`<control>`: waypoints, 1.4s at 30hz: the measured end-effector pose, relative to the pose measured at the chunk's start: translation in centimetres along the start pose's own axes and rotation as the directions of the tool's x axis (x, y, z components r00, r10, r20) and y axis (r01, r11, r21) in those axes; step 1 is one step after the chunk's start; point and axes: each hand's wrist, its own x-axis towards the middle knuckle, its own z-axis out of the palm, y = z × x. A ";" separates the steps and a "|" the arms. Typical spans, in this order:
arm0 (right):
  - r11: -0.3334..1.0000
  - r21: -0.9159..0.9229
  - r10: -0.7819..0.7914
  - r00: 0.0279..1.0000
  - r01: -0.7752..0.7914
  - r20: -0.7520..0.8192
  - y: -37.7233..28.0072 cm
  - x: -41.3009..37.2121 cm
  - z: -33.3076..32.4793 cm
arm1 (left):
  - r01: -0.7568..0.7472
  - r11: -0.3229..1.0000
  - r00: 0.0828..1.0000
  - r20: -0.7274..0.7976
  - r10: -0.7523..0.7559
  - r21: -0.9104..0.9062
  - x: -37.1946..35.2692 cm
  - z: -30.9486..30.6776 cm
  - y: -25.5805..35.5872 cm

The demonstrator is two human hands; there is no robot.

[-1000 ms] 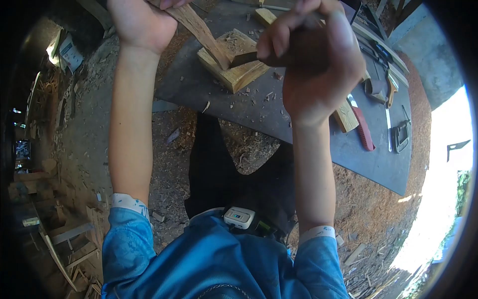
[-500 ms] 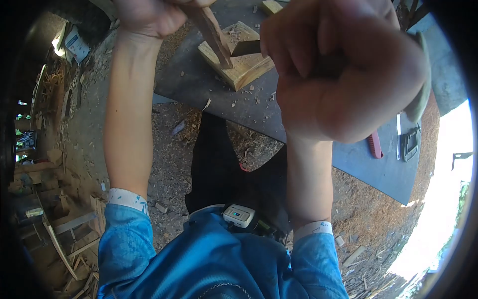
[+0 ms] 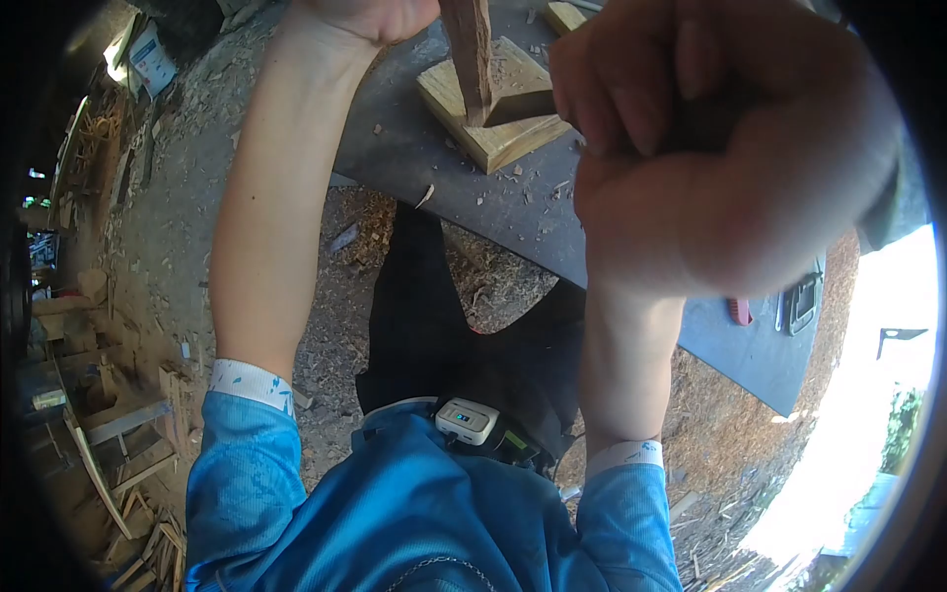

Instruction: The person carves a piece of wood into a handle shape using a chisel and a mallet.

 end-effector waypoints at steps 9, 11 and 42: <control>0.999 0.031 -0.041 0.999 0.040 0.012 0.1 -0.1 0.7 | -0.014 0.999 0.999 -0.035 0.015 0.033 -1.0 1.7 1.8; 0.999 0.044 -0.018 0.997 0.021 -0.073 0.4 -0.3 2.4 | -0.002 1.000 1.000 -0.018 0.001 -0.025 -1.1 1.4 1.8; 0.984 -0.181 -0.033 0.971 -0.010 -0.235 2.9 0.4 4.3 | 0.087 0.991 0.985 -0.157 -0.070 0.103 -0.1 2.5 2.0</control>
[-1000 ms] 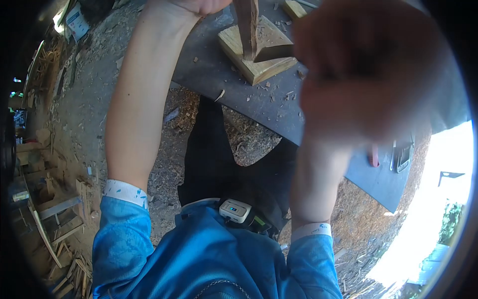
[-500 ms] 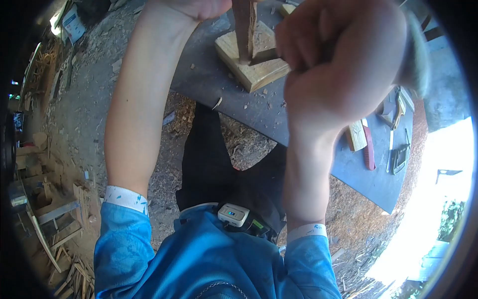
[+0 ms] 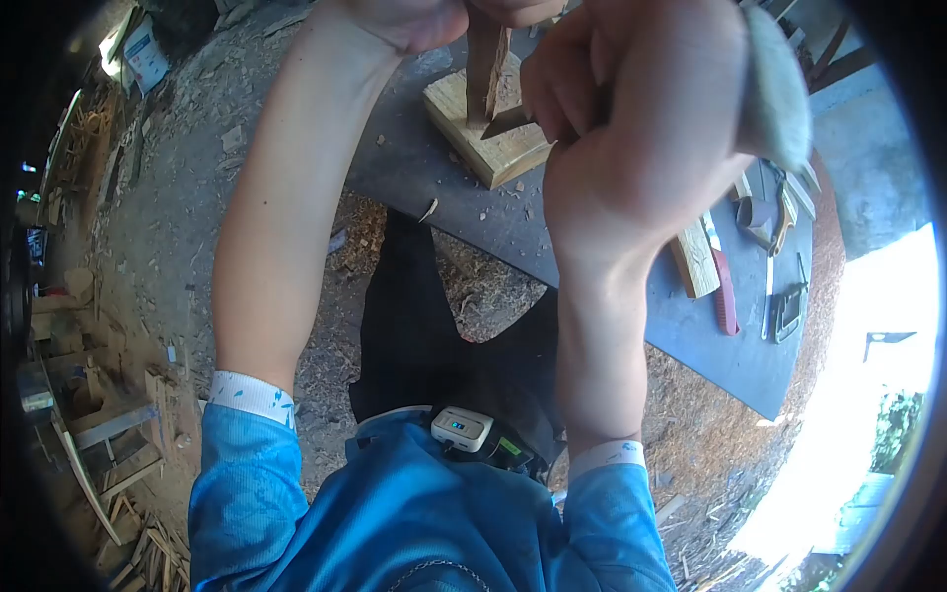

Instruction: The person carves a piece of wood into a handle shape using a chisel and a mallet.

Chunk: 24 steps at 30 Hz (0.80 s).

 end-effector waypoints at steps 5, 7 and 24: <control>0.974 0.224 -0.066 0.986 0.031 0.152 -3.3 1.2 -2.4 | 0.036 0.985 0.993 0.114 -0.016 -0.169 -0.1 -2.9 -1.3; 0.988 0.150 -0.049 0.996 0.038 0.070 -2.4 0.9 -1.3 | 0.037 0.984 0.995 0.096 -0.021 -0.173 0.0 -3.3 -1.5; 0.999 0.025 -0.034 0.999 0.033 0.010 -0.8 1.3 -0.3 | 0.019 0.970 0.993 0.115 0.009 -0.242 -0.2 -5.3 -0.9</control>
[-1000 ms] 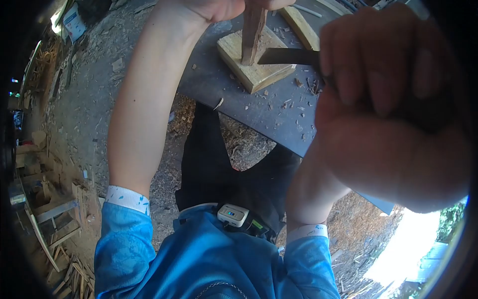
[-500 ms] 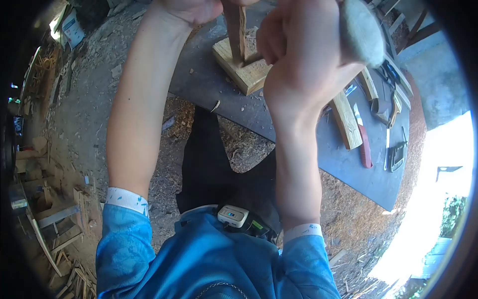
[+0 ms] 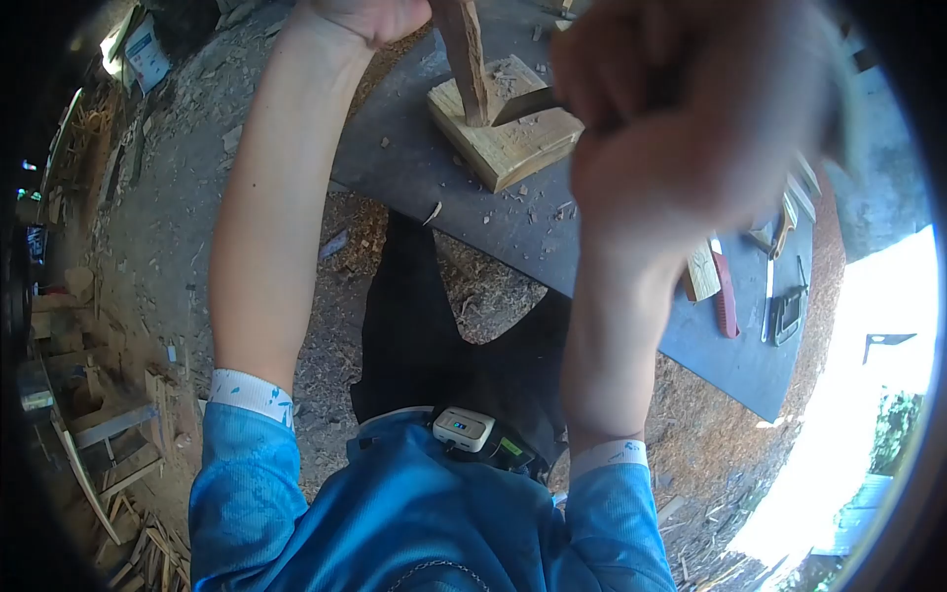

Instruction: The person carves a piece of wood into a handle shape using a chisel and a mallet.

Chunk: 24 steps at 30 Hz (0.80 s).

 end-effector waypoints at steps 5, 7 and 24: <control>0.998 0.058 -0.013 0.996 0.008 0.088 -0.1 0.8 -1.2 | 0.004 0.995 0.999 -0.037 -0.008 -0.101 -0.6 -0.6 0.1; 0.991 -0.121 0.039 0.995 -0.050 -0.094 2.1 0.3 1.0 | 0.015 0.999 0.996 -0.090 -0.018 -0.035 -0.6 0.0 0.2; 0.992 0.128 -0.025 0.997 0.015 0.078 -2.0 1.0 0.2 | -0.030 0.998 0.997 -0.065 0.033 0.057 -0.6 -0.1 0.2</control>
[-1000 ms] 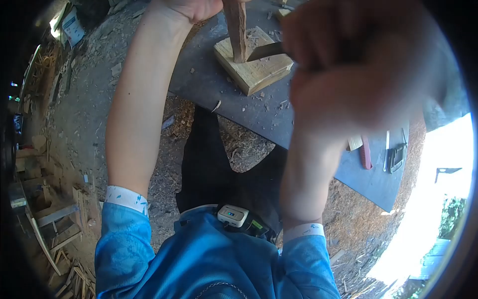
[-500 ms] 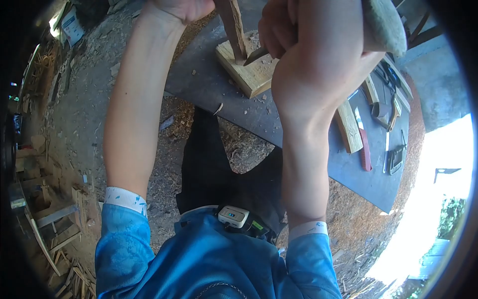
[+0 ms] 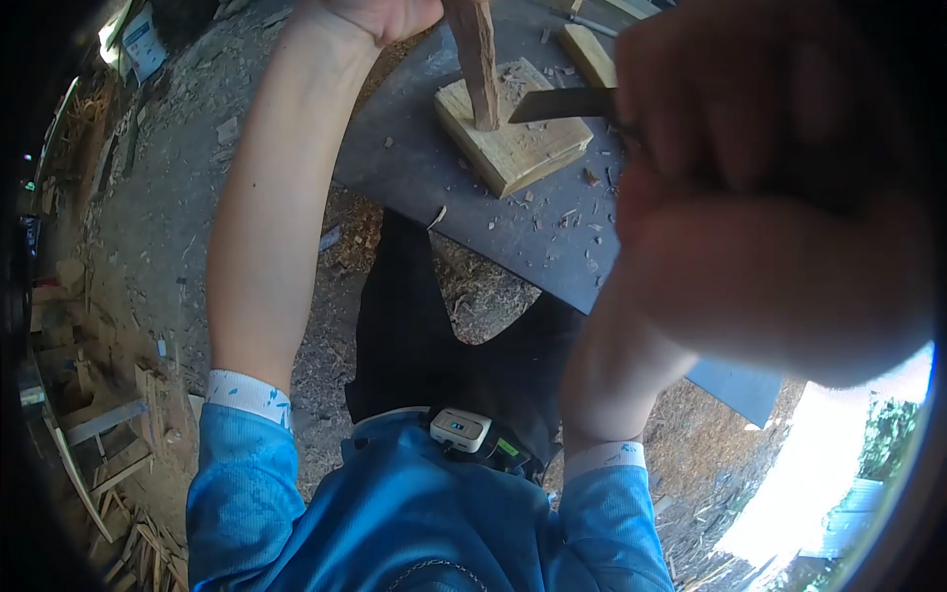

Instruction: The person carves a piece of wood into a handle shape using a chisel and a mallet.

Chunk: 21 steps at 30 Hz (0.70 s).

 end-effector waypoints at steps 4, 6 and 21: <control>0.957 -0.287 0.002 0.991 -0.040 -0.131 3.1 -0.4 1.0 | 0.007 1.000 1.000 -0.004 -0.007 -0.004 0.2 -0.3 -0.1; 0.974 -0.224 0.017 0.996 -0.036 -0.083 4.0 -0.6 0.9 | 0.010 1.000 1.000 -0.004 -0.010 -0.003 0.2 -0.2 0.1; 1.000 -0.022 0.010 0.996 -0.008 0.087 -0.1 0.0 -1.1 | 0.031 0.998 0.998 -0.062 -0.028 0.058 0.5 1.1 -0.1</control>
